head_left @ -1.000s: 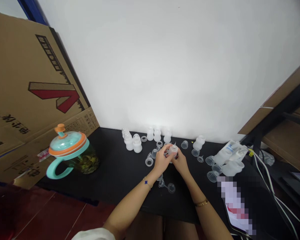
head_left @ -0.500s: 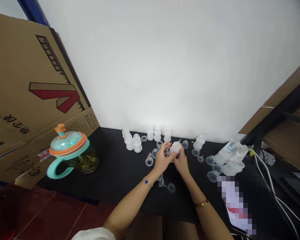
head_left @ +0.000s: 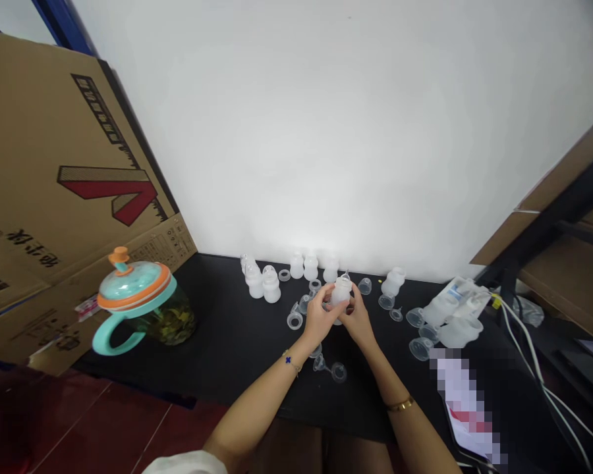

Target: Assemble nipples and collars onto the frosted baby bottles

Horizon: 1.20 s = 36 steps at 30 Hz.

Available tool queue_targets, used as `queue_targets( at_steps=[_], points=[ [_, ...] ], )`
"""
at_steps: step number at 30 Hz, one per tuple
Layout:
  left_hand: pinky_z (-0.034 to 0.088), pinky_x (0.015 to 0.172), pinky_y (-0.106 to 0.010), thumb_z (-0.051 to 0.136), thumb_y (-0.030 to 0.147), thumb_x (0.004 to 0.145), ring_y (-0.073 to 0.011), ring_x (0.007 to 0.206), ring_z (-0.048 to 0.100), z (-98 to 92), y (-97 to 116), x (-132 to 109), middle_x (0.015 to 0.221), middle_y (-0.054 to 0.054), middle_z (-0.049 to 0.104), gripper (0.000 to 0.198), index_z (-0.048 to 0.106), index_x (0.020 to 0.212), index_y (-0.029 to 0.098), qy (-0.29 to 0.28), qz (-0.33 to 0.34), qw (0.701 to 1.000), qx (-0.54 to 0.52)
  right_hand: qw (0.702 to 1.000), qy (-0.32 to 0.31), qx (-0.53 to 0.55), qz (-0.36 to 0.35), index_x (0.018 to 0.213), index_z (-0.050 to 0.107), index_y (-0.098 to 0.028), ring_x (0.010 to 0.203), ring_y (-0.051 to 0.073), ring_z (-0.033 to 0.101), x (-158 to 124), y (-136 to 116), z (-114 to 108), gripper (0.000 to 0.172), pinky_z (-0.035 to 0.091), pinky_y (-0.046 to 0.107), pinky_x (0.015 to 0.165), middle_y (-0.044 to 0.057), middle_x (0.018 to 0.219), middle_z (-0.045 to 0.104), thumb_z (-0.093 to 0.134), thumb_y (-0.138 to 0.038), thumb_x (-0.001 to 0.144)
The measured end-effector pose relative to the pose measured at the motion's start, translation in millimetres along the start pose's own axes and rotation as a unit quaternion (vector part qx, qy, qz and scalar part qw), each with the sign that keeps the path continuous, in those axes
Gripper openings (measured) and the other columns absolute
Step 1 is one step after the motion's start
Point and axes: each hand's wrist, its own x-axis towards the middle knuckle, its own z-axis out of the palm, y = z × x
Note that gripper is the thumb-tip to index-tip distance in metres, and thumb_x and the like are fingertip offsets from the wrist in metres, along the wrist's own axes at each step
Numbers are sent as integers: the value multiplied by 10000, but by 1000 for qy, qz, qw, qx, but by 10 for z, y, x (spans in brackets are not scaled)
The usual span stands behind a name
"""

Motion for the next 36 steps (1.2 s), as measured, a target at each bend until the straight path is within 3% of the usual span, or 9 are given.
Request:
queue_targets(
  at_steps=[5, 8, 12, 17, 25, 31, 36],
  points=[
    [536, 974, -392, 782, 386, 794, -261, 1113, 685, -11, -18, 30, 1204, -113, 719, 493, 628, 1221, 192, 31, -8, 999, -40, 987, -56, 149, 23, 1441, 467, -302, 1287, 324, 579, 62, -56, -88, 867, 530, 441, 916, 101, 1431, 600, 826, -346, 653],
    [557, 939, -384, 789, 396, 790, -259, 1072, 702, -3, -11, 35, 1159, -115, 730, 493, 628, 1205, 184, 28, -18, 997, -65, 967, -68, 242, 44, 1413, 520, -320, 1371, 307, 510, 77, -155, -183, 749, 481, 477, 1031, 80, 1463, 582, 770, -338, 707],
    [574, 893, -364, 803, 427, 776, -246, 1011, 718, 37, -2, 4, 1143, -117, 727, 508, 628, 1182, 178, -20, -34, 995, -97, 951, -72, 294, 56, 1400, 556, -313, 1349, 299, 542, 93, -262, -289, 555, 486, 491, 1034, 66, 1445, 603, 568, -464, 866],
    [592, 844, -361, 807, 462, 765, -257, 983, 729, 87, 27, -42, 1101, -117, 741, 515, 640, 1158, 175, -82, -49, 985, -144, 952, -72, 290, 71, 1289, 655, -254, 1232, 318, 628, 116, -284, -299, 555, 523, 497, 985, 104, 1328, 681, 436, -603, 917],
    [581, 840, -350, 793, 475, 782, -263, 979, 724, 81, 102, -50, 1041, -111, 753, 478, 668, 1123, 163, -120, -51, 981, -141, 946, -66, 302, 95, 1195, 719, -241, 1163, 337, 664, 101, -218, -280, 506, 541, 508, 970, 99, 1209, 739, 555, -610, 889],
    [564, 838, -329, 791, 466, 789, -251, 973, 718, 83, 73, -43, 1047, -107, 751, 472, 667, 1123, 157, -135, -61, 979, -143, 901, -35, 413, 129, 1077, 755, -272, 1205, 287, 638, 116, -169, -277, 391, 504, 419, 1048, 44, 1202, 746, 734, -562, 816],
    [563, 842, -336, 790, 454, 792, -242, 954, 718, 93, 61, -45, 1031, -93, 749, 454, 671, 1123, 168, -136, -68, 978, -145, 893, -10, 430, 131, 1059, 760, -281, 1200, 289, 636, 128, -169, -290, 387, 520, 418, 1019, 29, 1192, 750, 776, -551, 781]
  ],
)
